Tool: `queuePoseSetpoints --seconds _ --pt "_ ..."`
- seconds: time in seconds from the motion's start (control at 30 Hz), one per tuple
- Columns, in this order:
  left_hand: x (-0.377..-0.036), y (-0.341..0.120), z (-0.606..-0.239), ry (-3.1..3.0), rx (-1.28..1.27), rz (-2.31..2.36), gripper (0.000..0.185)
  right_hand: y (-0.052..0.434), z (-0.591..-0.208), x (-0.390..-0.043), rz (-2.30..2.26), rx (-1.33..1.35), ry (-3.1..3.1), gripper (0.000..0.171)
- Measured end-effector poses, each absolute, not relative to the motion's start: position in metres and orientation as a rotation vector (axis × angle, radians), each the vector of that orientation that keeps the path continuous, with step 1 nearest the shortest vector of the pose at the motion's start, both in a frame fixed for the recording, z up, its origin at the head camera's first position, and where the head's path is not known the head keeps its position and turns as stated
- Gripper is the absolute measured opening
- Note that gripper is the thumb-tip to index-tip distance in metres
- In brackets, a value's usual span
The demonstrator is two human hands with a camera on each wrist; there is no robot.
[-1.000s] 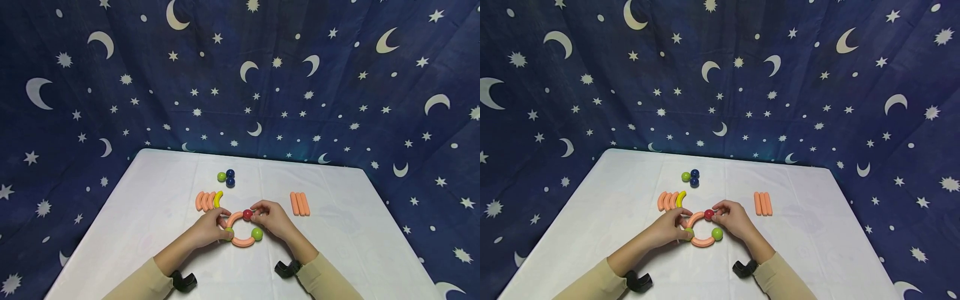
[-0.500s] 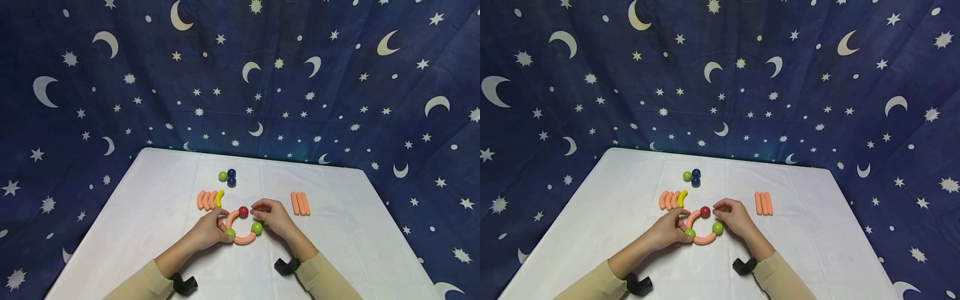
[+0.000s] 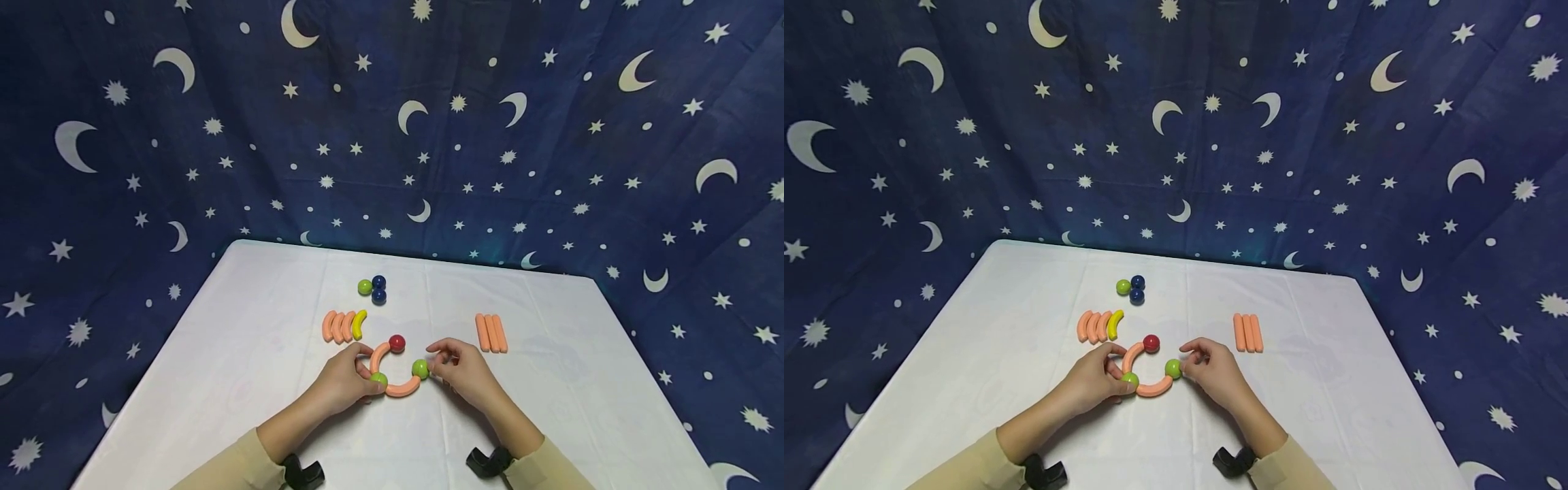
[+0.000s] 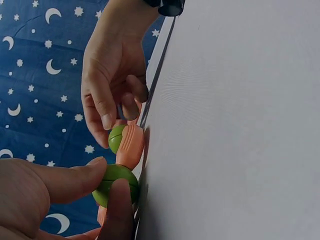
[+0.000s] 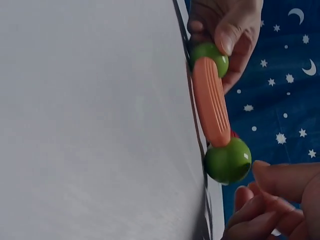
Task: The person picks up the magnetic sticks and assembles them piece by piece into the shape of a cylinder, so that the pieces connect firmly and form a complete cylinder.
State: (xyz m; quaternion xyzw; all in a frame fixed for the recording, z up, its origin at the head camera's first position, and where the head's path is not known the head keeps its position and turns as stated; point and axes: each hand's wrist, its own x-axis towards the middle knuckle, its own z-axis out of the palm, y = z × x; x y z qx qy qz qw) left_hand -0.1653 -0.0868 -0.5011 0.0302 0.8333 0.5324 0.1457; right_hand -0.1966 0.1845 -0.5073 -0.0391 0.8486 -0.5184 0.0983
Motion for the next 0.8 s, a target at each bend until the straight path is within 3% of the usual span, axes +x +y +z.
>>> queuePoseSetpoints --seconds 0.4,0.8 --pt "-0.159 -0.085 -0.497 2.33 0.114 1.536 0.071 0.18 -0.511 -0.19 -1.497 -0.074 2.483 0.029" --pt "-0.185 -0.099 -0.489 2.5 0.16 1.491 0.042 0.18 -0.51 -0.197 -1.409 -0.179 2.565 0.026"
